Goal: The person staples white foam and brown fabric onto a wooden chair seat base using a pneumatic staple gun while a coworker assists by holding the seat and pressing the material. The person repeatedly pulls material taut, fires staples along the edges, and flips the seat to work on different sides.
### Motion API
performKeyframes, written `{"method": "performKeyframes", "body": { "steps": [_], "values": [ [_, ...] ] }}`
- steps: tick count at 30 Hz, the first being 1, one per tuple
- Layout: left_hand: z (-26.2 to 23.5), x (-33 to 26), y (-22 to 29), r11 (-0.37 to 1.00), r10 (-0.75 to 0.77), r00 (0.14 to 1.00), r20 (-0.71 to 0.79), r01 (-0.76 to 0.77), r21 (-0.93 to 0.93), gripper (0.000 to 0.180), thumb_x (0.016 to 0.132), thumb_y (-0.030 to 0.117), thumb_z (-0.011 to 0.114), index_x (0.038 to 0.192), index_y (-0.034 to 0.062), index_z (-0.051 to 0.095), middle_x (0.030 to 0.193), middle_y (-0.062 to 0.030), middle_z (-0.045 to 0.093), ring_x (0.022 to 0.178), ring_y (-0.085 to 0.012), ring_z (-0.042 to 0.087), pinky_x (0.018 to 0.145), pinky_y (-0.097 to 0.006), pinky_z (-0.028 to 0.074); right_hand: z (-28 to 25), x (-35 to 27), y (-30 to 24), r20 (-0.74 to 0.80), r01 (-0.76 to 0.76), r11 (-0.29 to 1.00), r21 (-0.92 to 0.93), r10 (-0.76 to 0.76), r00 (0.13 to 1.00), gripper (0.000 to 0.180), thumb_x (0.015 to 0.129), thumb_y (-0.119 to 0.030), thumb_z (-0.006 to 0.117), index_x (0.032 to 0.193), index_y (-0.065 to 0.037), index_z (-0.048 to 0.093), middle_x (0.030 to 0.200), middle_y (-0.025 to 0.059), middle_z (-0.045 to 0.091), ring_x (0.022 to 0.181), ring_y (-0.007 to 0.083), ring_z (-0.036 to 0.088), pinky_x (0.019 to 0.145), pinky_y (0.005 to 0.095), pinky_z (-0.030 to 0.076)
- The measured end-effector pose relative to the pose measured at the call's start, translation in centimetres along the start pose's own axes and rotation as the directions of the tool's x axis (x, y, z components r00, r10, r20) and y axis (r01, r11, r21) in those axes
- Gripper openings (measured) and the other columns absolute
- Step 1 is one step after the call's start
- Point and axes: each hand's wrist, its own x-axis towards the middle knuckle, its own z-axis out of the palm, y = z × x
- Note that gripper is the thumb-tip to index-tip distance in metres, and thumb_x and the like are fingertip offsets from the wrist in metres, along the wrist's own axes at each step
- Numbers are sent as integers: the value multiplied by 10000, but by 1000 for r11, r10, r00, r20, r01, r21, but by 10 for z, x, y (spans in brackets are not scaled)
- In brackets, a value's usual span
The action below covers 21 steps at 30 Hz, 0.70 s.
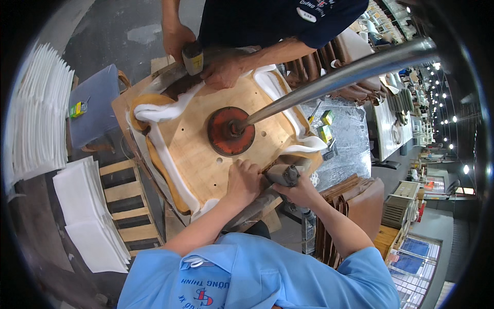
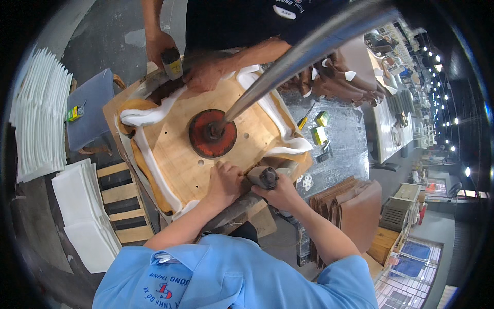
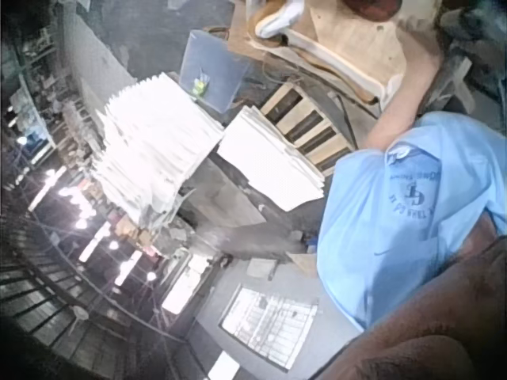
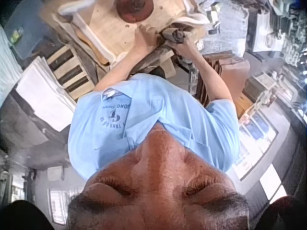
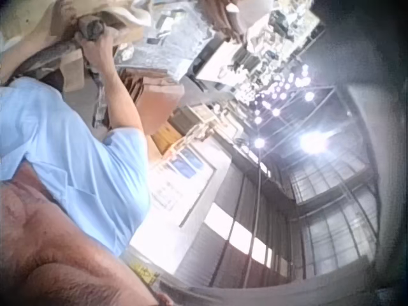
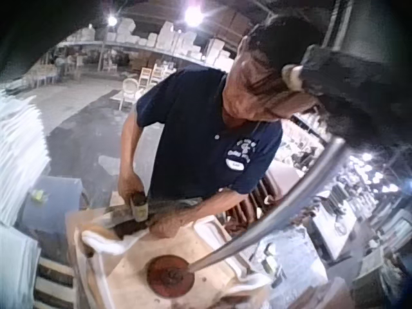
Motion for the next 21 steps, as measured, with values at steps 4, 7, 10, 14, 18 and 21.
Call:
{"method": "performKeyframes", "body": {
  "steps": [4,7,10,14,18,21],
  "values": [
    [-29,-8,2,1000,-13,995,97,13,0,195,876,220,840,987,81,762,1066,-137,681,1101,-382,599,918,-531,444,-6,-8,3,25,-194,978,83,193,981,449,967,-206,864,1354,-27,723,899,61,757,657,135,680,603,330,561],
    [-17,-11,8,998,39,999,-9,-38,55,211,854,239,867,960,82,775,1049,-137,681,1095,-381,600,921,-528,442,-7,-21,-2,-4,-174,967,188,178,984,425,970,-168,859,1348,-30,723,864,30,732,631,114,649,574,313,543],
    [-8,-11,7,999,25,999,-25,-25,31,170,858,208,856,928,80,768,1049,-131,670,1098,-379,589,925,-528,428,-4,-27,4,18,-140,964,225,139,990,420,965,-135,854,1348,-27,719,850,17,720,622,108,631,571,307,535],
    [5,-9,6,998,28,991,-134,-36,-58,122,865,163,831,887,82,742,1020,-130,641,1075,-380,576,908,-529,411,-1,-28,9,41,-162,960,227,157,987,434,968,-154,850,1361,-27,716,834,17,718,615,105,630,578,308,538],
    [12,-10,6,996,16,983,-185,-31,-78,97,876,126,806,869,80,720,1012,-128,626,1056,-381,568,899,-527,403,1,-24,3,63,-169,962,214,159,985,440,965,-181,855,1353,-24,718,825,23,720,616,106,635,590,314,547],
    [10,-11,7,995,5,987,-163,-21,-93,81,885,108,791,877,75,718,1022,-126,624,1057,-381,563,898,-525,401,5,-20,-1,67,-191,960,206,180,981,454,954,-202,869,1343,-21,721,829,30,726,615,111,643,593,317,550]
  ]
}}
